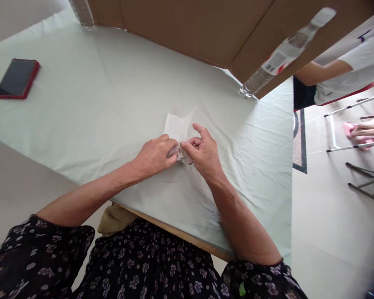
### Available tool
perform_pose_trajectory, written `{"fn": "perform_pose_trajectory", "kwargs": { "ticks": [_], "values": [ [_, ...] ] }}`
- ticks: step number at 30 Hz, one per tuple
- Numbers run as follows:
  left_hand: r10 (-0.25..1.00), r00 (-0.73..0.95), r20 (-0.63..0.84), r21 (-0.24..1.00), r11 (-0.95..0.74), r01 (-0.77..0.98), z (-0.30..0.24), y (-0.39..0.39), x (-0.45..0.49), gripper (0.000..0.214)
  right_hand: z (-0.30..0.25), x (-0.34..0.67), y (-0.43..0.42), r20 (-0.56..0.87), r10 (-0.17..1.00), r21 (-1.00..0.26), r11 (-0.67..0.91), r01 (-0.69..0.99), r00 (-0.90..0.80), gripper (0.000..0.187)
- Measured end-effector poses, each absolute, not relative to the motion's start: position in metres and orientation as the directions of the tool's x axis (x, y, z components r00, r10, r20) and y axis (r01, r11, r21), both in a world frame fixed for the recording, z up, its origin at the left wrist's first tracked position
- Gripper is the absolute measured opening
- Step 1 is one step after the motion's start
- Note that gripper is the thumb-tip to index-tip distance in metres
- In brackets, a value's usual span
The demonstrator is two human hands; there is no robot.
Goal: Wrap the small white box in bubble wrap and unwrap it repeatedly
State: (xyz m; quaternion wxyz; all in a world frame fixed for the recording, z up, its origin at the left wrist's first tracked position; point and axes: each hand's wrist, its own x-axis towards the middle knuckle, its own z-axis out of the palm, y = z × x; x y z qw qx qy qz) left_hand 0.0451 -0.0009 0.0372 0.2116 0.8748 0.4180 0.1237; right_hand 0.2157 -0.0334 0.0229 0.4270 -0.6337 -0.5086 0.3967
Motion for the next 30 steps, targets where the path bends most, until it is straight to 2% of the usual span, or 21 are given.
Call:
{"fn": "perform_pose_trajectory", "kwargs": {
  "ticks": [4,8,11,14,18,22,24,27,30],
  "values": [
    [0.781,0.621,0.062,0.53,-0.553,0.643,0.033,0.0,0.045,0.014,0.028,0.213,-0.039,-0.1,0.989,-0.949,-0.126,0.289,0.106,0.079],
    [0.8,0.584,0.138,0.65,-0.519,0.556,0.025,0.0,0.043,0.026,0.032,0.212,-0.049,-0.043,0.999,-0.909,-0.04,0.415,0.003,0.067],
    [0.839,0.531,0.117,0.785,-0.405,0.468,0.025,0.0,0.04,0.047,0.034,0.211,-0.054,0.027,0.994,-0.813,0.083,0.577,-0.104,0.066],
    [0.868,0.495,0.031,0.842,-0.29,0.455,0.031,0.0,0.041,0.05,0.036,0.209,-0.055,0.049,0.981,-0.691,0.171,0.702,-0.19,0.069],
    [0.866,0.5,0.004,0.757,-0.329,0.564,0.035,0.003,0.047,0.043,0.043,0.212,-0.052,0.05,0.966,-0.643,0.225,0.732,-0.253,0.074],
    [0.866,0.495,0.077,0.658,-0.417,0.627,0.03,0.002,0.053,0.046,0.05,0.221,-0.047,-0.01,0.957,-0.747,0.185,0.639,-0.289,0.074],
    [0.869,0.485,0.094,0.625,-0.431,0.651,0.028,0.001,0.054,0.04,0.049,0.226,-0.045,-0.051,0.96,-0.818,0.119,0.562,-0.277,0.072],
    [0.869,0.487,0.09,0.582,-0.443,0.682,0.027,0.0,0.056,0.023,0.042,0.234,-0.041,-0.038,0.985,-0.9,0.038,0.433,-0.166,0.064],
    [0.865,0.496,0.077,0.559,-0.449,0.697,0.028,0.0,0.057,0.019,0.031,0.24,-0.033,0.039,0.999,-0.921,0.04,0.387,-0.009,0.056]
  ]
}}
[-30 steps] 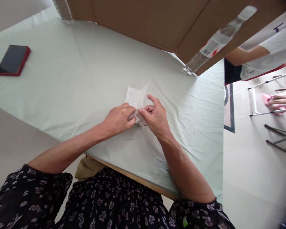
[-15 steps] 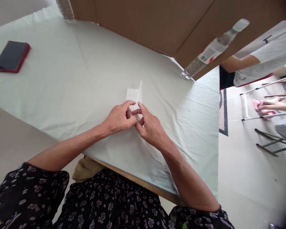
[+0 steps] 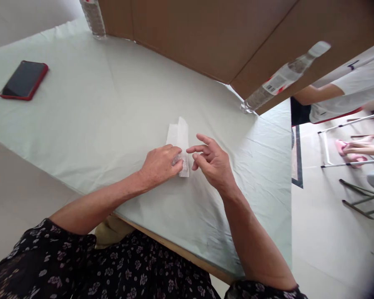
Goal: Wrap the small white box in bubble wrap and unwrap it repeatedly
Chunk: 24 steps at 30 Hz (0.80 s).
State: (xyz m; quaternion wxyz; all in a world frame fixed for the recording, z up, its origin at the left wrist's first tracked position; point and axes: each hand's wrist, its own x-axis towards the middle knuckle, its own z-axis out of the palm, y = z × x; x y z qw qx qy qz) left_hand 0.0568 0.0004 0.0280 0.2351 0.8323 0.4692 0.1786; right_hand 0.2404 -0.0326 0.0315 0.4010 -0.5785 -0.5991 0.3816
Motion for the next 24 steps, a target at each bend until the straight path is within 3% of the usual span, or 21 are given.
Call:
{"fn": "perform_pose_trajectory", "kwargs": {
  "ticks": [3,9,17,24],
  "values": [
    [0.868,0.492,0.072,0.553,-0.445,0.704,0.029,0.0,0.057,0.02,0.026,0.243,-0.022,0.111,0.994,-0.879,0.087,0.469,0.024,0.049],
    [0.872,0.486,0.06,0.578,-0.428,0.695,0.028,0.001,0.055,0.031,0.035,0.242,-0.015,0.168,0.983,-0.816,0.178,0.55,-0.068,0.042],
    [0.856,0.509,0.088,0.619,-0.447,0.646,0.025,0.003,0.053,0.022,0.033,0.239,-0.033,0.141,0.945,-0.709,0.304,0.636,-0.294,0.051],
    [0.827,0.457,0.328,0.573,-0.559,0.6,0.018,-0.006,0.055,0.023,0.035,0.241,-0.028,0.097,0.928,-0.64,0.334,0.692,-0.359,0.057]
  ]
}}
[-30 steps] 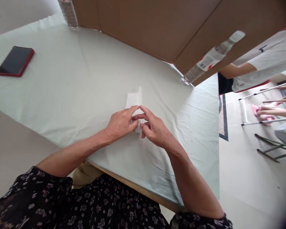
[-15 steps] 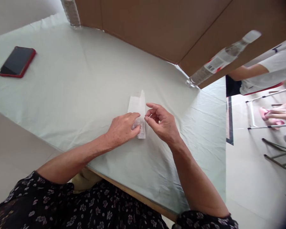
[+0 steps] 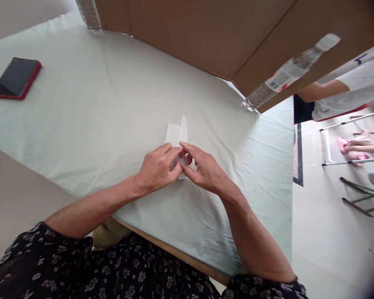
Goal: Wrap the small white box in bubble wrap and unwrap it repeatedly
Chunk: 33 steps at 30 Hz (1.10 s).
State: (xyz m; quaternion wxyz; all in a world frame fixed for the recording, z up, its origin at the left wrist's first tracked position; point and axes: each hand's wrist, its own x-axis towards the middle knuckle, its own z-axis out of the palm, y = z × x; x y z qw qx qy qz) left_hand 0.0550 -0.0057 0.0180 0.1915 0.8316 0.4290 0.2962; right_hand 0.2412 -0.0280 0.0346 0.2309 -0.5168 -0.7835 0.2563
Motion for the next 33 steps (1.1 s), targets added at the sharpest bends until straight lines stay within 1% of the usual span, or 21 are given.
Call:
{"fn": "perform_pose_trajectory", "kwargs": {
  "ticks": [4,9,11,15,19,21,22,24,28,30,31,33],
  "values": [
    [0.81,0.473,0.348,0.548,-0.584,0.599,0.016,-0.008,0.056,0.022,0.035,0.242,-0.026,0.082,0.926,-0.646,0.332,0.688,-0.369,0.059],
    [0.817,0.493,0.3,0.502,-0.574,0.646,0.016,-0.009,0.057,0.02,0.043,0.246,-0.024,0.026,0.92,-0.698,0.297,0.651,-0.391,0.063],
    [0.825,0.497,0.268,0.486,-0.561,0.67,0.017,-0.009,0.057,0.018,0.047,0.248,-0.023,0.029,0.923,-0.728,0.283,0.624,-0.385,0.062],
    [0.834,0.505,0.222,0.465,-0.546,0.697,0.018,-0.007,0.057,0.012,0.045,0.249,-0.016,0.109,0.966,-0.735,0.236,0.636,-0.233,0.048],
    [0.833,0.513,0.208,0.446,-0.548,0.708,0.02,-0.004,0.056,0.015,0.034,0.247,-0.006,0.111,0.979,-0.704,0.198,0.682,-0.17,0.04],
    [0.827,0.524,0.201,0.445,-0.554,0.704,0.021,-0.003,0.056,0.017,0.03,0.248,0.0,0.113,0.989,-0.702,0.146,0.698,-0.093,0.036],
    [0.826,0.529,0.197,0.445,-0.556,0.702,0.022,-0.003,0.056,0.017,0.029,0.249,0.003,0.103,0.994,-0.704,0.106,0.702,-0.046,0.035],
    [0.824,0.533,0.191,0.444,-0.557,0.702,0.022,-0.003,0.056,0.018,0.026,0.253,0.011,0.036,0.999,-0.711,0.006,0.703,0.028,0.038],
    [0.819,0.535,0.207,0.437,-0.567,0.699,0.021,-0.003,0.055,0.019,0.02,0.254,0.03,-0.164,0.983,-0.737,-0.181,0.652,0.087,0.058],
    [0.814,0.54,0.214,0.437,-0.574,0.692,0.02,-0.003,0.055,0.02,0.017,0.25,0.038,-0.213,0.973,-0.761,-0.225,0.608,0.094,0.064],
    [0.812,0.542,0.215,0.438,-0.576,0.69,0.02,-0.003,0.055,0.02,0.016,0.248,0.042,-0.22,0.971,-0.776,-0.231,0.587,0.091,0.064],
    [0.811,0.542,0.218,0.439,-0.578,0.688,0.019,-0.003,0.055,0.021,0.014,0.244,0.048,-0.223,0.972,-0.818,-0.224,0.529,0.067,0.058]
  ]
}}
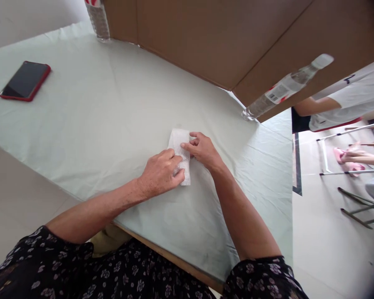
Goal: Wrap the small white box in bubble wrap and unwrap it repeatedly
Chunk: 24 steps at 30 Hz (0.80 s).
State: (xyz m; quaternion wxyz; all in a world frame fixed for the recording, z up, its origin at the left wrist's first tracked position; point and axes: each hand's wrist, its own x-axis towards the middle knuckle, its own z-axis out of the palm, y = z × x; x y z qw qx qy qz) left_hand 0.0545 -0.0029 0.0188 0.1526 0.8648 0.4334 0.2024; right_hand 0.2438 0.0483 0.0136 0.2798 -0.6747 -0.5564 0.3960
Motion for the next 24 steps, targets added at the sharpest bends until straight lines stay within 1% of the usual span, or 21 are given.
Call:
{"fn": "perform_pose_trajectory", "kwargs": {
  "ticks": [4,5,9,13,18,21,24],
  "values": [
    [0.815,0.537,0.219,0.444,-0.573,0.689,0.018,-0.004,0.055,0.022,0.011,0.239,0.054,-0.241,0.971,-0.898,-0.222,0.381,-0.002,0.031],
    [0.817,0.532,0.221,0.445,-0.57,0.691,0.018,-0.004,0.055,0.023,0.01,0.238,0.054,-0.238,0.971,-0.907,-0.221,0.36,-0.004,0.028],
    [0.819,0.532,0.214,0.455,-0.565,0.688,0.02,-0.005,0.055,0.029,0.01,0.236,0.054,-0.205,0.979,-0.937,-0.193,0.293,-0.012,0.025],
    [0.831,0.533,0.159,0.49,-0.535,0.688,0.021,-0.003,0.055,0.024,0.012,0.231,0.052,-0.163,0.986,-0.962,-0.152,0.228,-0.029,0.021],
    [0.854,0.509,0.106,0.546,-0.478,0.688,0.021,-0.001,0.054,0.02,0.015,0.227,0.04,-0.113,0.993,-0.99,-0.11,0.087,-0.036,0.022],
    [0.86,0.496,0.118,0.554,-0.472,0.686,0.019,-0.001,0.054,0.018,0.019,0.226,0.028,-0.059,0.996,-0.997,-0.056,0.058,-0.063,0.022],
    [0.865,0.474,0.164,0.55,-0.48,0.684,0.016,-0.003,0.054,0.013,0.021,0.228,0.017,-0.017,0.994,-0.998,-0.01,0.069,-0.105,0.02]
  ]
}}
